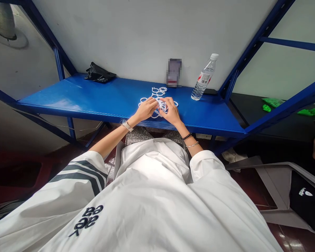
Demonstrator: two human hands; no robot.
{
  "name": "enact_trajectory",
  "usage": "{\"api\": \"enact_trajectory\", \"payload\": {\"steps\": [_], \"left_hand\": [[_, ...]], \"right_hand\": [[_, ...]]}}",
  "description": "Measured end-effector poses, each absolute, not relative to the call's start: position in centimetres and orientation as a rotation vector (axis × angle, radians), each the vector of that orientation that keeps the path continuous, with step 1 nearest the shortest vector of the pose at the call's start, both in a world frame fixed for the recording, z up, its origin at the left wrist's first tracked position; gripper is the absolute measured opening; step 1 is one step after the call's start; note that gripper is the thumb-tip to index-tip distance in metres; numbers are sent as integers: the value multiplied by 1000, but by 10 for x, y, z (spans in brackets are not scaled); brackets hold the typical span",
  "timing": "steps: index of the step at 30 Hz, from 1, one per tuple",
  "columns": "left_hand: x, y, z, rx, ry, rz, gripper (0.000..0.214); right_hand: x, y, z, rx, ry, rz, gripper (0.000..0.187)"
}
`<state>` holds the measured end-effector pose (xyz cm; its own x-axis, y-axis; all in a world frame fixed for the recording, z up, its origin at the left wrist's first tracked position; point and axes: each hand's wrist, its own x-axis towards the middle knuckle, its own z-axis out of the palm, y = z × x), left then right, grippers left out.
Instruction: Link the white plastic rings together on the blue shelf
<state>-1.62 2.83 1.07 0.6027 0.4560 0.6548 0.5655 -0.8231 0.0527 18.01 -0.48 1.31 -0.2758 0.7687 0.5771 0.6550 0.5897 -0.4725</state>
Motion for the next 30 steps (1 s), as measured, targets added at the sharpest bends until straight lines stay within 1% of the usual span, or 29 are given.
{"api": "enact_trajectory", "payload": {"steps": [5,11,18,30], "left_hand": [[-16,28,10,-2674,-870,-1015,40],[-16,30,9,-2675,-896,-1018,40],[-16,32,7,-2667,-887,-1007,38],[-15,35,4,-2622,-853,-1080,40]], "right_hand": [[180,0,10,-1087,-2006,202,49],[181,1,8,-1092,-1985,153,58],[182,5,5,-1062,-1999,68,59],[182,8,1,-1021,-2016,93,57]]}}
